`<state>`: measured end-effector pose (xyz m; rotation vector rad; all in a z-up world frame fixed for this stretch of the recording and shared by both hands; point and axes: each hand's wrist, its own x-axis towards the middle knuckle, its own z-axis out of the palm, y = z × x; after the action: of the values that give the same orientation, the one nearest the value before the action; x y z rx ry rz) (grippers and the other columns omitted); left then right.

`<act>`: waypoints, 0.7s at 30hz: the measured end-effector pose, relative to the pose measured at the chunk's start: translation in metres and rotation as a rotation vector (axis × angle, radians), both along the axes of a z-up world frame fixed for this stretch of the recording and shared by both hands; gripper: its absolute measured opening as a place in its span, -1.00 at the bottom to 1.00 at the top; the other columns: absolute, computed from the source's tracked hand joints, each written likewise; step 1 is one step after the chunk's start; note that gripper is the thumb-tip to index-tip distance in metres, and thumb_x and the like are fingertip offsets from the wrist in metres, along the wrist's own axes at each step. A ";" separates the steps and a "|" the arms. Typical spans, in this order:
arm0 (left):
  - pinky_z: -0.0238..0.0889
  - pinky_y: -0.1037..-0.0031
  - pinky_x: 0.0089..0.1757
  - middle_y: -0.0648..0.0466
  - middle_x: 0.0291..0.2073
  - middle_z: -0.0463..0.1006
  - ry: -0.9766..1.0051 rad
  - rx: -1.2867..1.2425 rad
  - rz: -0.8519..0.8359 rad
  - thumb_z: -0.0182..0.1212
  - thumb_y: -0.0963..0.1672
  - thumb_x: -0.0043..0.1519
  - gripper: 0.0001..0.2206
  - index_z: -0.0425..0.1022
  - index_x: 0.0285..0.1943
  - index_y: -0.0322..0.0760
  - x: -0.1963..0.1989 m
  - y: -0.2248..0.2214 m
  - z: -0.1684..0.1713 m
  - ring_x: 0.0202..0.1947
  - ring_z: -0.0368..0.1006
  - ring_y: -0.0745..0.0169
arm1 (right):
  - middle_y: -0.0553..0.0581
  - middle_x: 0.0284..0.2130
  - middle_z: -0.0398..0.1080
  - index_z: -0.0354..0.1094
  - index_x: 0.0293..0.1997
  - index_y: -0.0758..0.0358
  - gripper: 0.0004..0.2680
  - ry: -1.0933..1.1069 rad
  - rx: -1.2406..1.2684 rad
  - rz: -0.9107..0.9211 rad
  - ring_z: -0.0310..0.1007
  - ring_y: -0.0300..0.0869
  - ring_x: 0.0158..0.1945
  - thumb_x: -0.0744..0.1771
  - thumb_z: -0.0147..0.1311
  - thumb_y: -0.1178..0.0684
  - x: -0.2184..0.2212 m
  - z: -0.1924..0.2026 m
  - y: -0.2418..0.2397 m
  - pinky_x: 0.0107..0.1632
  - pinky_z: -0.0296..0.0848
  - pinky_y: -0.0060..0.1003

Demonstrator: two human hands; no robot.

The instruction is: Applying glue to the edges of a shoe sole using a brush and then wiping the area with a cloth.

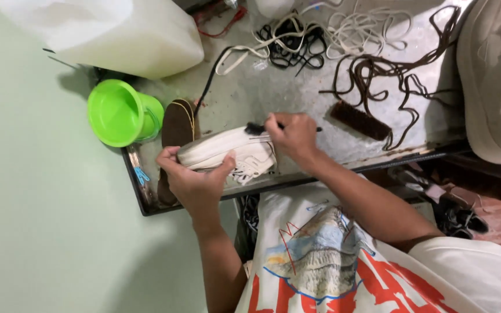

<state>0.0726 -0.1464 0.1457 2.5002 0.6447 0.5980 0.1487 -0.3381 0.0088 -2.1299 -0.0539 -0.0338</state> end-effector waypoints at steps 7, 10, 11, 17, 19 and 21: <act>0.35 -0.19 0.09 -0.35 0.01 0.59 0.041 -0.200 0.057 0.79 0.07 -0.29 -0.04 0.22 0.23 -0.23 -0.011 0.006 0.001 0.07 0.56 -0.49 | 0.10 -0.78 0.29 0.36 -0.60 0.04 -0.72 0.109 0.056 -0.020 0.36 0.08 -0.66 0.35 0.10 -0.12 -0.013 -0.003 0.027 -0.51 0.23 -0.17; 0.33 -0.19 0.10 -0.35 0.10 0.51 0.004 -0.270 0.013 0.74 0.08 -0.24 -0.03 0.16 0.28 -0.24 -0.025 0.012 -0.006 0.12 0.50 -0.41 | 0.12 -0.75 0.36 0.37 -0.60 0.04 -0.75 0.028 0.174 0.076 0.45 0.09 -0.63 0.33 0.11 -0.08 -0.022 0.041 0.039 -0.51 0.26 -0.21; 0.33 -0.10 0.10 -0.32 0.12 0.45 0.003 -0.339 0.043 0.75 0.03 -0.18 -0.06 0.13 0.31 -0.21 -0.030 0.014 -0.008 0.15 0.45 -0.36 | 0.12 -0.75 0.37 0.38 -0.60 0.00 -0.75 -0.003 0.098 0.079 0.48 0.10 -0.60 0.34 0.12 -0.10 -0.023 0.025 0.038 -0.50 0.32 -0.21; 0.23 0.14 0.20 -0.14 0.19 0.29 -0.039 -0.449 0.161 0.77 -0.01 -0.15 -0.04 0.09 0.35 -0.13 -0.080 0.041 -0.061 0.22 0.29 -0.06 | 0.08 -0.77 0.27 0.33 -0.59 0.08 -0.70 0.080 -0.129 0.040 0.25 -0.04 -0.63 0.40 0.08 -0.07 -0.026 -0.045 0.006 -0.51 0.21 -0.17; 0.28 0.14 0.20 -0.12 0.21 0.26 -0.029 -0.507 0.207 0.75 -0.07 -0.12 -0.05 0.07 0.38 -0.10 -0.086 0.037 -0.063 0.21 0.28 0.00 | 0.23 -0.79 0.28 0.41 -0.59 0.14 -0.68 0.069 -0.153 0.018 0.34 0.21 -0.69 0.38 0.06 -0.11 -0.030 -0.039 0.021 -0.56 0.23 -0.06; 0.11 -0.05 0.32 -0.19 0.25 0.24 -0.040 -0.528 0.230 0.65 -0.19 0.04 -0.18 0.07 0.38 -0.16 -0.084 0.027 -0.057 0.35 0.20 -0.10 | 0.07 -0.82 0.33 0.46 -0.61 0.09 -0.70 0.104 -0.051 0.107 0.35 -0.01 -0.72 0.36 0.05 -0.11 -0.040 -0.003 0.048 -0.52 0.26 -0.25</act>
<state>-0.0114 -0.1193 0.0889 1.9349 0.9443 0.4794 0.1087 -0.2896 0.0057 -2.1728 -0.1085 0.1423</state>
